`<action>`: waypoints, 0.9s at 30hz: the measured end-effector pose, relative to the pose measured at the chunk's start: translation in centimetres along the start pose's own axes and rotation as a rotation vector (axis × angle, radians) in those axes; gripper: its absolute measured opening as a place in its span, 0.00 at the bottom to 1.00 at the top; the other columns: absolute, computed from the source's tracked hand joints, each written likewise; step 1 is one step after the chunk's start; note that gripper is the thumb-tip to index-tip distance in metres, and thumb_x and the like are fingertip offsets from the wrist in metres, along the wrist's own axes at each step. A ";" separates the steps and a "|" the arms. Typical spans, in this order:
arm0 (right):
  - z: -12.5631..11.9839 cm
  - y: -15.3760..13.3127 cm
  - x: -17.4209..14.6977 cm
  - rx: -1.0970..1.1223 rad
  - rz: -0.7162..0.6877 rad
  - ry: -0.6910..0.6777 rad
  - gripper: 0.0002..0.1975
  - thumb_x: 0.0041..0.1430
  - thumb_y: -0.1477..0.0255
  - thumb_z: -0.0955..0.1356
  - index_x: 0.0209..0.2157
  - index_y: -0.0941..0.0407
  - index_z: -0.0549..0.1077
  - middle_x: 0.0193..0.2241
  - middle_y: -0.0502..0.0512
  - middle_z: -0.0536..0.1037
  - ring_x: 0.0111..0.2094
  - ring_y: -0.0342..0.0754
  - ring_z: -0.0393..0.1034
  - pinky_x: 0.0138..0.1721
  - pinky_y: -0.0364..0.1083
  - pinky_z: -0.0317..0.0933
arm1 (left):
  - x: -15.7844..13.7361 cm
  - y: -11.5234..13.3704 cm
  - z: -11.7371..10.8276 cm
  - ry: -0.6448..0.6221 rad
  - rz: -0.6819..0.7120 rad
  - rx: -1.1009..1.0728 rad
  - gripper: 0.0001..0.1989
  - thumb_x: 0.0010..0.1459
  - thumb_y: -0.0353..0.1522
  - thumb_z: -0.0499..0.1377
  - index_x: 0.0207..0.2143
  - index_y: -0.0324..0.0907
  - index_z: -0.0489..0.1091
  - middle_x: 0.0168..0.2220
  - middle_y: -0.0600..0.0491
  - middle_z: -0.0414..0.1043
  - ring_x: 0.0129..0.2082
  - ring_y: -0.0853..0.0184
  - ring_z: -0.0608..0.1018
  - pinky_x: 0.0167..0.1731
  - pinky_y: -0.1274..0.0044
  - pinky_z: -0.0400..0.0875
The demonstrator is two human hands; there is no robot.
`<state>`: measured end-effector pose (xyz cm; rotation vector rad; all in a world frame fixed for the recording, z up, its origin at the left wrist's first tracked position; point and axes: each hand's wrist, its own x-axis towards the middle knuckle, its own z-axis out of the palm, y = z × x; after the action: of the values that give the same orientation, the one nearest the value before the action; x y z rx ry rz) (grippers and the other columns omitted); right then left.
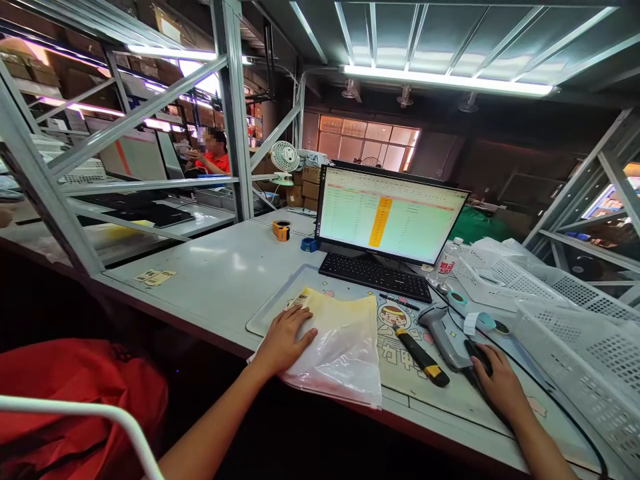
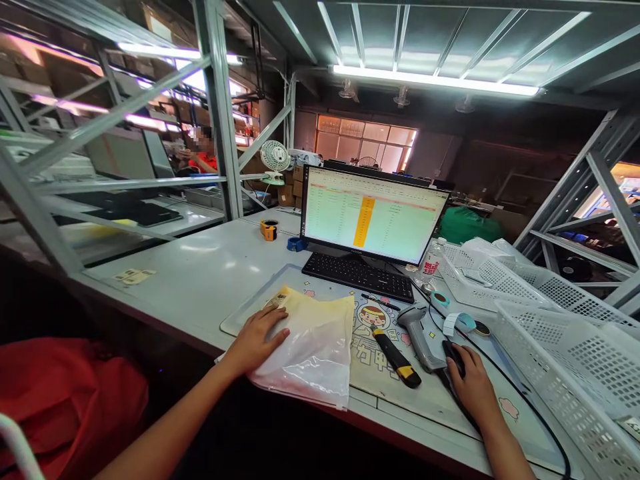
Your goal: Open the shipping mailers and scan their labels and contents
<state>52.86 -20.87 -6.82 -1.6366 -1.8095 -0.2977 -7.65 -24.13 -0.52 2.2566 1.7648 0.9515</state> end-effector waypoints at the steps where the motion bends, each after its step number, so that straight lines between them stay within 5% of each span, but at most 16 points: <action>1: 0.0 0.0 0.0 0.000 0.000 0.001 0.29 0.71 0.51 0.58 0.57 0.57 0.71 0.56 0.66 0.72 0.57 0.63 0.71 0.59 0.60 0.67 | 0.0 0.0 0.0 0.001 0.003 0.003 0.24 0.69 0.46 0.57 0.60 0.43 0.73 0.65 0.46 0.71 0.71 0.51 0.65 0.70 0.52 0.59; 27: 0.9 0.8 -0.5 -0.069 -0.009 0.001 0.30 0.70 0.49 0.58 0.59 0.56 0.71 0.58 0.67 0.72 0.55 0.64 0.73 0.55 0.61 0.70 | -0.3 -0.7 0.7 0.065 0.045 0.022 0.22 0.69 0.45 0.56 0.59 0.45 0.75 0.64 0.46 0.73 0.69 0.51 0.69 0.69 0.52 0.63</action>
<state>53.33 -20.62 -7.97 -1.6752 -1.8243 -0.3689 -7.90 -23.99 -1.56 2.3136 1.7656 1.0296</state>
